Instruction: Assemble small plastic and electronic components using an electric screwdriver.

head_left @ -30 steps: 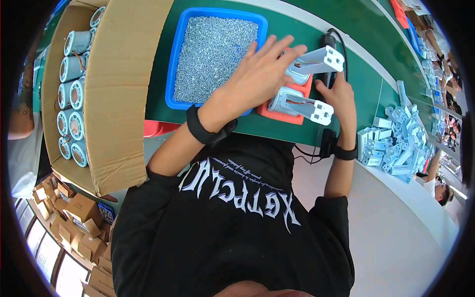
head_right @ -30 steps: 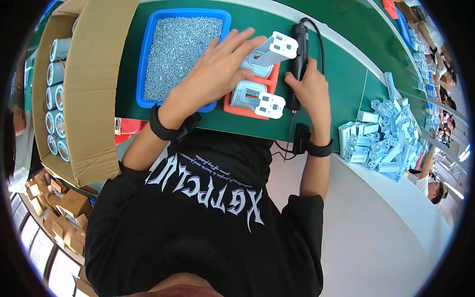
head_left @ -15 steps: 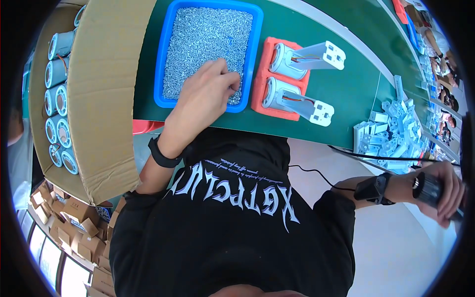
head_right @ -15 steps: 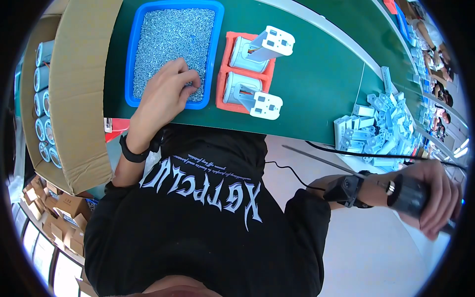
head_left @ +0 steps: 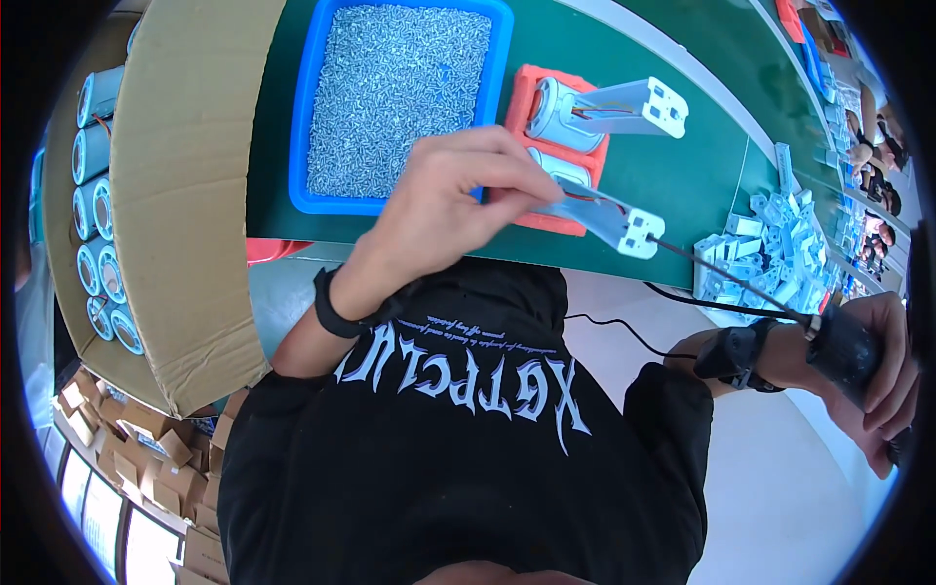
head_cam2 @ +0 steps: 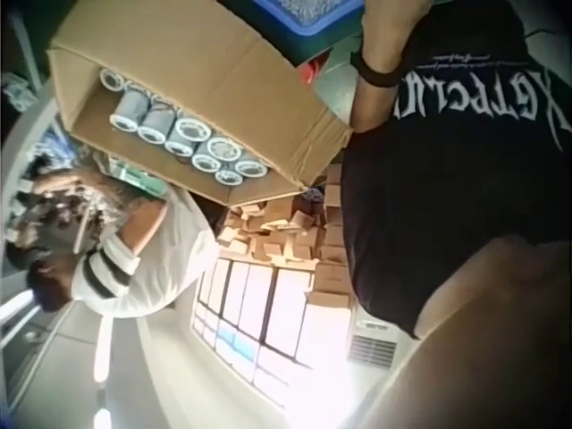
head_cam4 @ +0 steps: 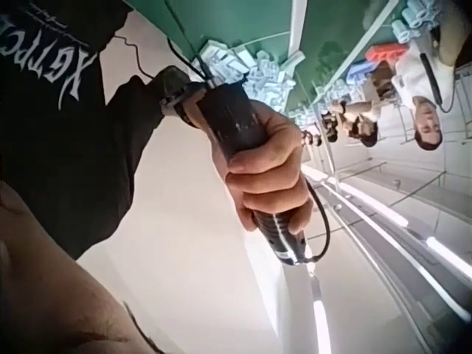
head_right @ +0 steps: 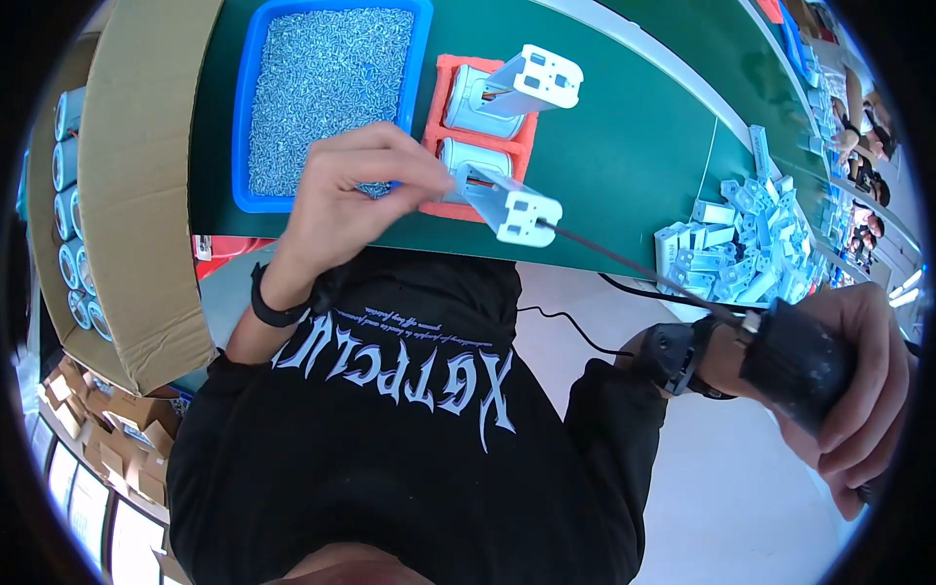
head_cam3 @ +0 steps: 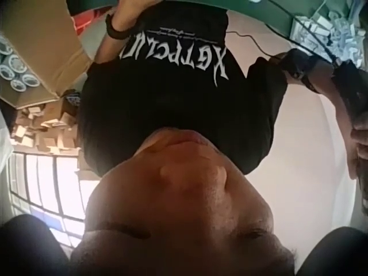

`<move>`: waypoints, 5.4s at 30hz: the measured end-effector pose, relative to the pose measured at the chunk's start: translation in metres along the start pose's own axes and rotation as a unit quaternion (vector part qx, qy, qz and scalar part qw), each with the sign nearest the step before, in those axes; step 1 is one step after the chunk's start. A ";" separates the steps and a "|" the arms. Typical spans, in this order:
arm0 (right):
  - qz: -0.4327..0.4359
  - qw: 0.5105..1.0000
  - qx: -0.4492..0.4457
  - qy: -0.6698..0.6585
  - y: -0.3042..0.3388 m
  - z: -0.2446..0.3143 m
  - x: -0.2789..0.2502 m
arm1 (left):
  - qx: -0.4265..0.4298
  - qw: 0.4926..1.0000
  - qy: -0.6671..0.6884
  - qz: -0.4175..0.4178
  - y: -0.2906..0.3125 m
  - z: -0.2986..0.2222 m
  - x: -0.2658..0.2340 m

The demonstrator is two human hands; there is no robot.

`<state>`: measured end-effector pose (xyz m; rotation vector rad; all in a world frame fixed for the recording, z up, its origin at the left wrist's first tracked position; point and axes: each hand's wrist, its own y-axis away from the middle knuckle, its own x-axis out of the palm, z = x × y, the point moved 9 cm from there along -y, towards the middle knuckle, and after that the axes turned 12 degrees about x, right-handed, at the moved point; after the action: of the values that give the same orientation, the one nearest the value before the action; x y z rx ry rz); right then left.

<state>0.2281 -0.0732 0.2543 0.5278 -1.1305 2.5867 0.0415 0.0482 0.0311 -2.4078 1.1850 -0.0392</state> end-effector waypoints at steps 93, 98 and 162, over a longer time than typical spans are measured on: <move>0.108 0.981 0.088 -0.134 0.005 -0.022 -0.023 | 0.014 0.964 0.221 -0.145 0.015 0.011 0.025; 0.120 0.978 0.091 -0.142 0.006 -0.024 -0.018 | -0.010 0.952 0.268 -0.149 0.016 0.016 0.030; 0.130 0.982 0.074 -0.114 0.008 -0.026 -0.004 | 0.046 0.973 0.177 -0.143 0.016 0.011 0.018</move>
<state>0.2226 -0.0593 0.2315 0.7746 -1.1510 2.9119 0.0435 0.0306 0.0114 -2.5346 0.9383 -0.6226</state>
